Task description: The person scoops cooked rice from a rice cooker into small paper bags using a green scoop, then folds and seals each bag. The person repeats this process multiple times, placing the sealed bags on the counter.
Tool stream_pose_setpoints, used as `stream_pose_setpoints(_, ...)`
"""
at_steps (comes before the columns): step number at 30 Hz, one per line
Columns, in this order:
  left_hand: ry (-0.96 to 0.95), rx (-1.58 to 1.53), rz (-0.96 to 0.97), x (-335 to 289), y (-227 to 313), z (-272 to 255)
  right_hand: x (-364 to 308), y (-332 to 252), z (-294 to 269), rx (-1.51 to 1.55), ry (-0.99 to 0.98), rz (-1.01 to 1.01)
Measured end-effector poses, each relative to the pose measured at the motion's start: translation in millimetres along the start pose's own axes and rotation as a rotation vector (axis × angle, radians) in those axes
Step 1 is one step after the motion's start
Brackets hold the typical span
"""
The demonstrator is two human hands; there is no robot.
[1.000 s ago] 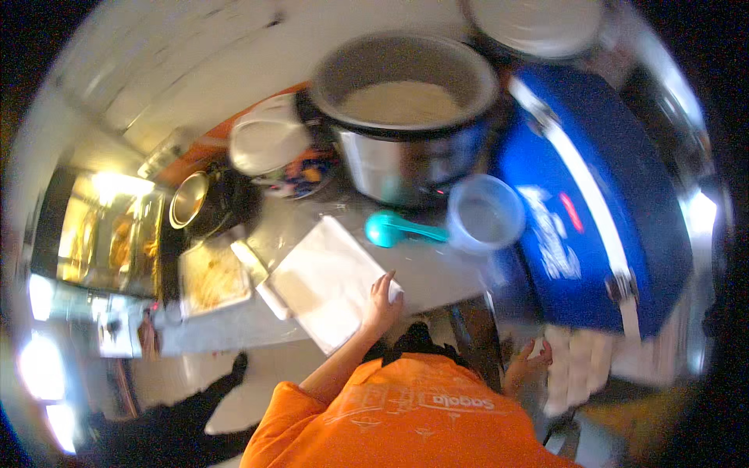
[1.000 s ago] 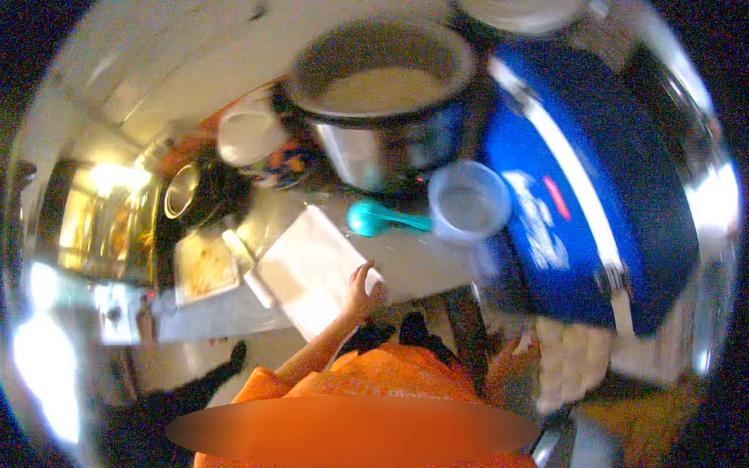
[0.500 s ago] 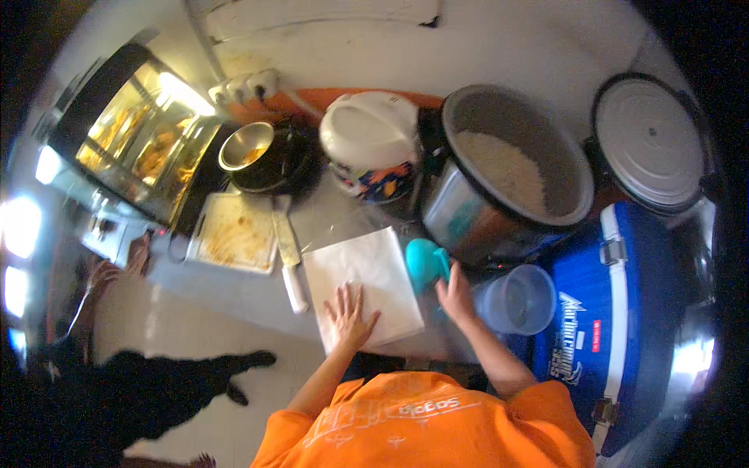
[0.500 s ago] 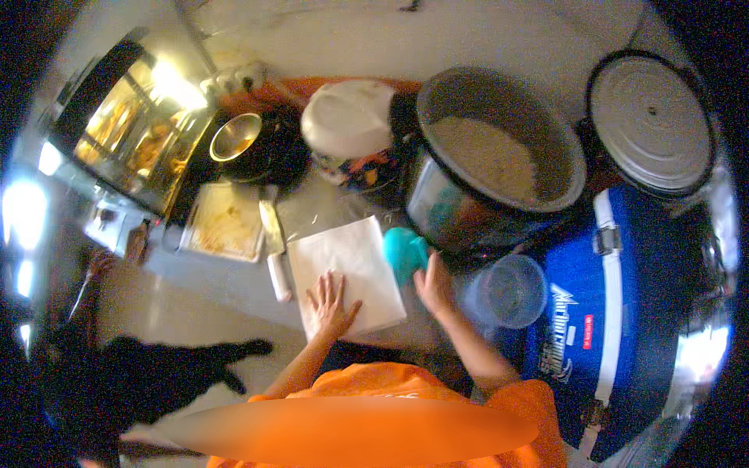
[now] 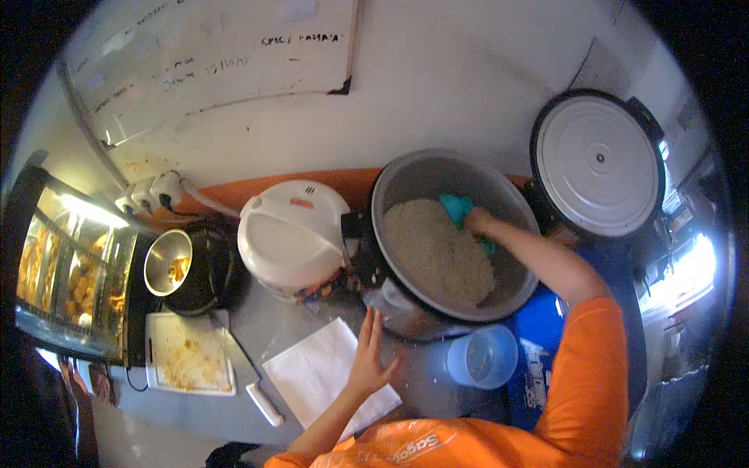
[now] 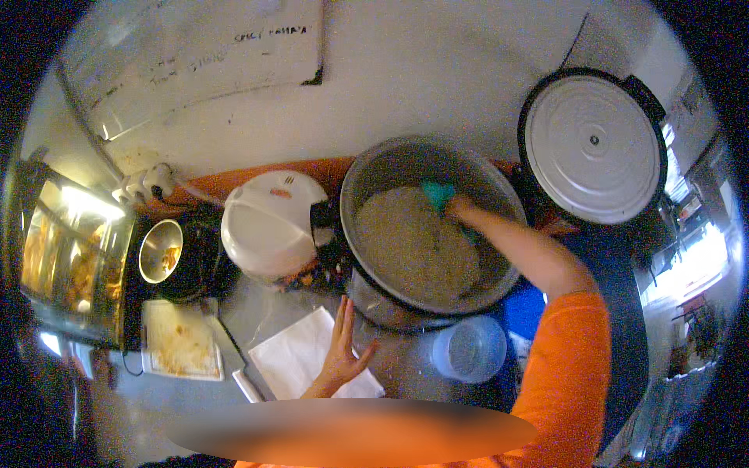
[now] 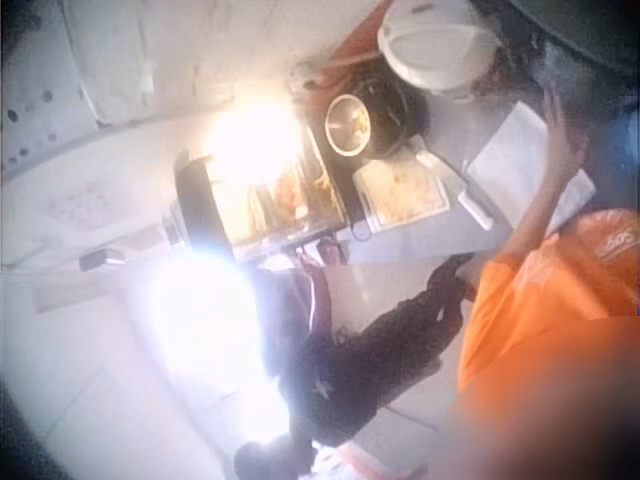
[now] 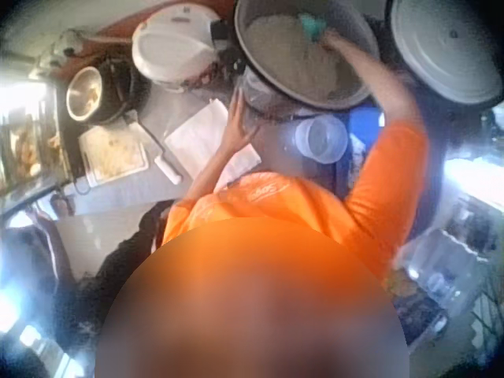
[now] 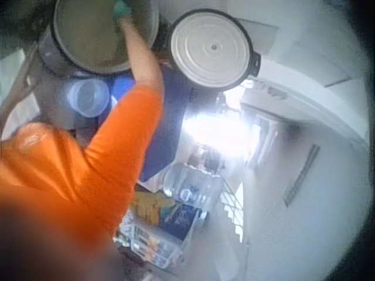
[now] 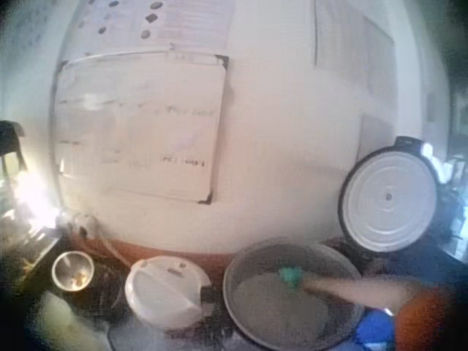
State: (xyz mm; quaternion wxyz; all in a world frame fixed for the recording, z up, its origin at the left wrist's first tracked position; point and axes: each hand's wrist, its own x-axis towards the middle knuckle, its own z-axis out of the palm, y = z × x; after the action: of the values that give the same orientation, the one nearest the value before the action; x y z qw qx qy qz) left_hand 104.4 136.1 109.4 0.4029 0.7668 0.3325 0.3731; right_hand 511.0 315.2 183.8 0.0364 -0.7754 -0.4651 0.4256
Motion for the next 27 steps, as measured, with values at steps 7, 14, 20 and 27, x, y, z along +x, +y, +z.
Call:
stream_pose_setpoints(7,-0.134,-0.175,-0.036,27,2,0,72,26,45,0.267,-0.084,-0.075)
stream_pose_setpoints(14,-0.205,-0.190,-0.136,25,5,-2,-18,-64,144,0.766,-0.386,0.133)
stream_pose_setpoints(20,-0.151,-0.147,-0.130,23,6,5,-88,-94,112,0.910,-0.671,0.165)
stream_pose_setpoints(27,-0.112,-0.119,-0.105,23,6,8,-109,-78,52,-0.199,-0.049,-0.146)
